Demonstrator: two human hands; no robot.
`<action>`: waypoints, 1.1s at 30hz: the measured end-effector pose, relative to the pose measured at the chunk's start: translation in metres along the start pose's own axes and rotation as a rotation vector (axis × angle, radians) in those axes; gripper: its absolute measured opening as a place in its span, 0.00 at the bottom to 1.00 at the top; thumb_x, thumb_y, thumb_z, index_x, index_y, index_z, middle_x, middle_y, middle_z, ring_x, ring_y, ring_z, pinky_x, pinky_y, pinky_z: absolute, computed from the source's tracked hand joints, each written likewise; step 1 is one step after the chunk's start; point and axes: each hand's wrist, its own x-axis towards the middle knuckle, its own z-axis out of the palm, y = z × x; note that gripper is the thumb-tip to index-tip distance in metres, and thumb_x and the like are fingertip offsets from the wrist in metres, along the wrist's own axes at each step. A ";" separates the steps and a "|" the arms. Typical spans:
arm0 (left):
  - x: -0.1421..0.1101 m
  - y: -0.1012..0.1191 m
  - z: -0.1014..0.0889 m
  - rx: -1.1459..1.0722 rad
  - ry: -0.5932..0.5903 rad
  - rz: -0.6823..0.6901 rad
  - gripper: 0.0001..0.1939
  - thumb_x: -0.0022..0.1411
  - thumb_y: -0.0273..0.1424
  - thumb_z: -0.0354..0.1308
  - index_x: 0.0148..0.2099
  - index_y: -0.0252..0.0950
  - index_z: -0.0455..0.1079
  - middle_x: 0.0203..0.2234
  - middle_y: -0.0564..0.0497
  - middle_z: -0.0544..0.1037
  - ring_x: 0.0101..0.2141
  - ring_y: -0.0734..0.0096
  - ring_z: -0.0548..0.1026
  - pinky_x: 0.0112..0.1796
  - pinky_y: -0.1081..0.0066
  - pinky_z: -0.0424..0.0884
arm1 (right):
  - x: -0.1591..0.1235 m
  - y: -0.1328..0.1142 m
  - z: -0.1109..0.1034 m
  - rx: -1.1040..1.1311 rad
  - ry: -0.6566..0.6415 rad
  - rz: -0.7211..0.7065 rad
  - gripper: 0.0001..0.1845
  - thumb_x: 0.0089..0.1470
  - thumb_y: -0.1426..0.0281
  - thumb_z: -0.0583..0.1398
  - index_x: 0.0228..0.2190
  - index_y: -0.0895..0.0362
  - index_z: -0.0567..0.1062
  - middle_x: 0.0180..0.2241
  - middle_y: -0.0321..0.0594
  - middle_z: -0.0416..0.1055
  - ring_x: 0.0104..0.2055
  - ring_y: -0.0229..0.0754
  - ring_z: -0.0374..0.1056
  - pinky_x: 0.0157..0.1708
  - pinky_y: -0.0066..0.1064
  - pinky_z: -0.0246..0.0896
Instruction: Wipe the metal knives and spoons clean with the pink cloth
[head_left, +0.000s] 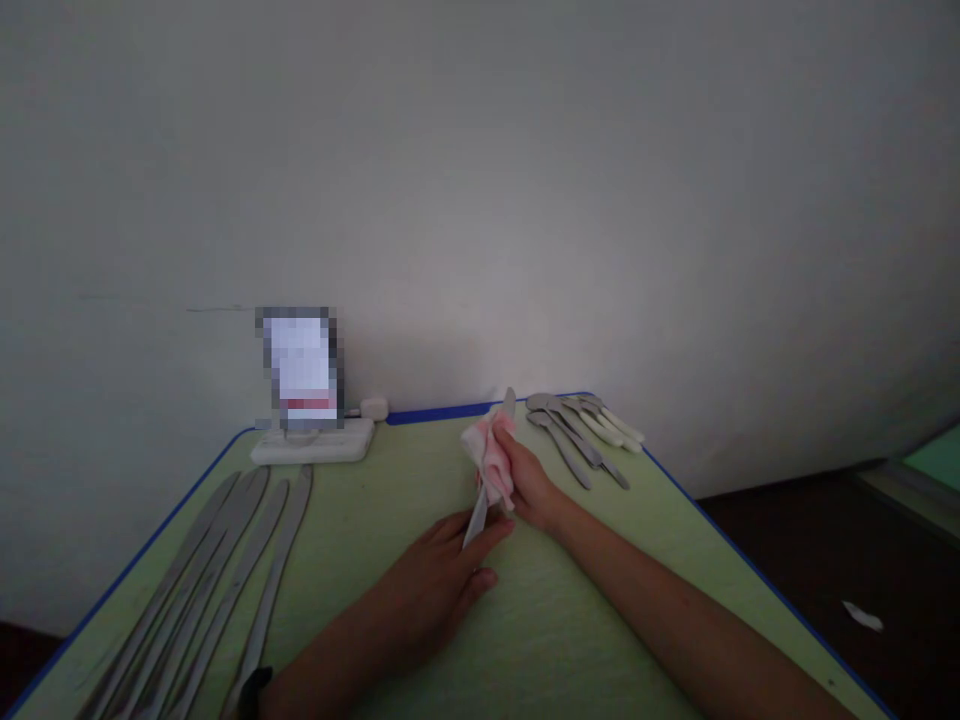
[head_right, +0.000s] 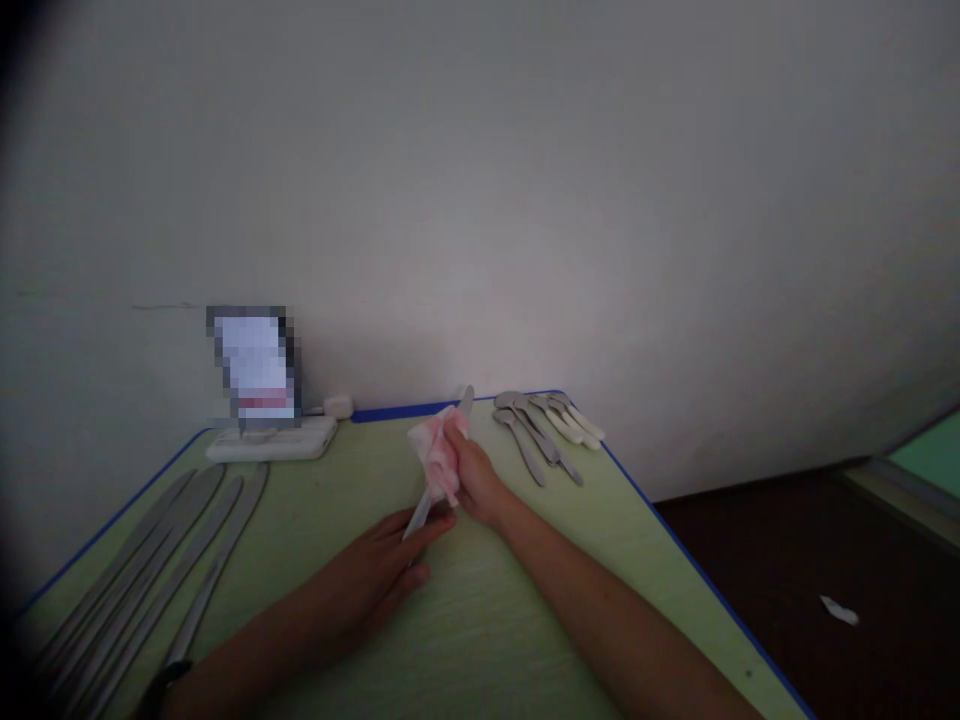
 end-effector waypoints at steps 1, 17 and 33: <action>0.000 0.000 0.000 0.003 0.002 0.003 0.24 0.67 0.33 0.44 0.64 0.42 0.51 0.60 0.48 0.59 0.59 0.62 0.57 0.58 0.58 0.55 | 0.001 -0.002 0.000 0.047 0.003 0.017 0.22 0.43 0.50 0.60 0.20 0.58 0.70 0.14 0.35 0.67 0.16 0.34 0.61 0.17 0.25 0.54; 0.004 0.003 0.003 0.094 0.055 0.048 0.26 0.64 0.27 0.48 0.63 0.42 0.50 0.55 0.48 0.68 0.55 0.62 0.63 0.55 0.58 0.60 | 0.003 0.003 -0.004 -0.017 -0.035 -0.019 0.19 0.50 0.55 0.58 0.24 0.60 0.71 0.15 0.36 0.69 0.17 0.34 0.63 0.18 0.23 0.58; 0.002 0.004 0.003 -0.016 0.275 -0.127 0.22 0.66 0.33 0.41 0.61 0.40 0.52 0.46 0.46 0.72 0.44 0.63 0.70 0.47 0.59 0.66 | 0.000 0.003 -0.004 -0.072 -0.089 -0.021 0.20 0.48 0.54 0.59 0.23 0.60 0.69 0.16 0.35 0.68 0.16 0.33 0.61 0.16 0.23 0.56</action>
